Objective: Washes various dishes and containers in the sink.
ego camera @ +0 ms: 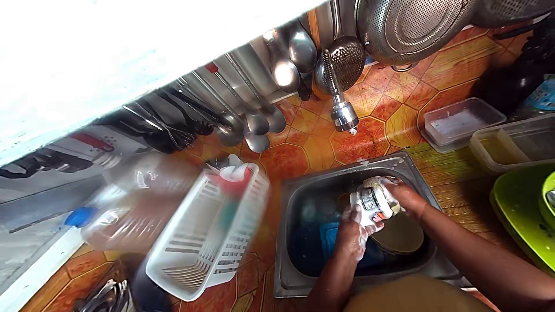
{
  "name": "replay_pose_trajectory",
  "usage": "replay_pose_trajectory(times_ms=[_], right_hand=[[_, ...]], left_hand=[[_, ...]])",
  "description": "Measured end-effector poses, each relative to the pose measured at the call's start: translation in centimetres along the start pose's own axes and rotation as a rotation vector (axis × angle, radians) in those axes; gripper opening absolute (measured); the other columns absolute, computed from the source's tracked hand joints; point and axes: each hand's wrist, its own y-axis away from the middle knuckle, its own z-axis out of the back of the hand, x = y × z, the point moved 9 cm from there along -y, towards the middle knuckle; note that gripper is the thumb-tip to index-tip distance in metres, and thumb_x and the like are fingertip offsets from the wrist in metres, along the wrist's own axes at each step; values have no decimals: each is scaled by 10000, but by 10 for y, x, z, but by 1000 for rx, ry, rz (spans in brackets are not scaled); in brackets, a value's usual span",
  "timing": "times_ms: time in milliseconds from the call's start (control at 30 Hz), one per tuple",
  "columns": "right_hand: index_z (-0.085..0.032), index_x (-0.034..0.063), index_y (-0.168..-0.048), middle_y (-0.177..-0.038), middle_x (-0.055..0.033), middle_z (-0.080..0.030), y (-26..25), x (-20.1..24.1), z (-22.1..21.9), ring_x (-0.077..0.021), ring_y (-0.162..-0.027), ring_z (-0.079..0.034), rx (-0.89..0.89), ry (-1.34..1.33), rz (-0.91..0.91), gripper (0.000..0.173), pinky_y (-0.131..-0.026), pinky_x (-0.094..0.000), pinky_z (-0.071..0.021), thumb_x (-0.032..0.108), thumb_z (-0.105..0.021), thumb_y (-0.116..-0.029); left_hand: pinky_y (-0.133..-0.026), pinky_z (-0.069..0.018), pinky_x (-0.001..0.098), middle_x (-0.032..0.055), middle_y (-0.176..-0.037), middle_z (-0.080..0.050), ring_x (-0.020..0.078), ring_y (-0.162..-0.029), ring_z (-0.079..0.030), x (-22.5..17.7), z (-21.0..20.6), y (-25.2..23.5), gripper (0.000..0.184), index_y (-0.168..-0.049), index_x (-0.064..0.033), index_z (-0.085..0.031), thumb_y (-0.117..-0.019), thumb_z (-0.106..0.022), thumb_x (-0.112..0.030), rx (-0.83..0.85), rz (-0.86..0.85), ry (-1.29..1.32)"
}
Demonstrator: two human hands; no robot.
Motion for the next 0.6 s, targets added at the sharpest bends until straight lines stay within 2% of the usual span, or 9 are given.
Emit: replay_pose_trajectory(times_ms=[100,200,267,300,400,433,500,567,600], right_hand=[[-640,11,-1267,-1096,-79,-671,-4,-21,2,-83,-945,-625,-25,-97,-45,312,-865,-284,-529,212,-475,-1095],[-526,68,-1315,-970,-47,-648,-9,-41,7,-94,-771,-643,-128,-328,-138,276,-663,-280,-562,224,-458,-1098],[-493,74,-1330,-1020,-59,-626,-3,-49,2,-114,-855,-636,-155,-398,-192,292,-738,-311,-557,254,-449,-1104],[-524,68,-1334,-1049,-76,-638,2,-53,-4,-138,-903,-642,-126,-412,-228,334,-783,-343,-560,298,-435,-1109],[-632,60,-1133,-906,-102,-704,18,-55,-36,-206,-818,-698,91,-499,-330,586,-723,-412,-592,545,-305,-1089],[-621,56,-1162,-943,-103,-710,26,-50,-43,-206,-863,-706,200,-515,-291,616,-761,-407,-599,571,-291,-1081],[-611,66,-1222,-1015,-33,-716,34,-39,-44,-122,-938,-698,378,-418,-84,509,-839,-315,-593,518,-509,-1013],[-684,96,-1158,-979,29,-733,37,-29,-40,-64,-894,-699,426,-227,80,484,-817,-262,-593,362,-819,-777],[-702,95,-1138,-978,23,-741,38,-24,-39,-67,-893,-705,435,-182,120,511,-819,-261,-598,293,-880,-703]], left_hand=[[-780,-590,479,215,-1269,-612,327,-1013,-672,2,13,-10,422,-1461,-52,-437,-1129,-341,-294,-47,49,13],[-796,-589,464,167,-1193,-667,287,-1001,-686,7,13,-9,424,-1386,-89,-524,-1111,-371,-373,-27,143,15],[-818,-588,454,148,-1139,-687,267,-994,-694,16,8,-8,409,-1322,-78,-566,-1100,-404,-381,14,211,19],[-837,-590,448,139,-1116,-695,256,-994,-698,20,7,-9,401,-1299,-72,-578,-1100,-406,-374,45,220,23],[-884,-583,422,112,-1075,-708,222,-995,-698,22,11,-19,383,-1248,-69,-603,-1112,-366,-338,114,165,84],[-884,-580,428,114,-1078,-703,227,-998,-694,22,17,-23,394,-1246,-71,-599,-1115,-344,-343,117,157,113],[-820,-592,450,131,-1060,-708,258,-962,-701,24,28,-29,422,-1219,-75,-614,-1110,-339,-375,120,171,161],[-744,-607,444,138,-1020,-720,271,-909,-715,24,30,-32,452,-1173,-81,-638,-1109,-317,-394,159,190,189],[-766,-607,446,139,-1020,-720,270,-918,-715,24,30,-33,458,-1170,-78,-639,-1111,-309,-390,181,196,208]])
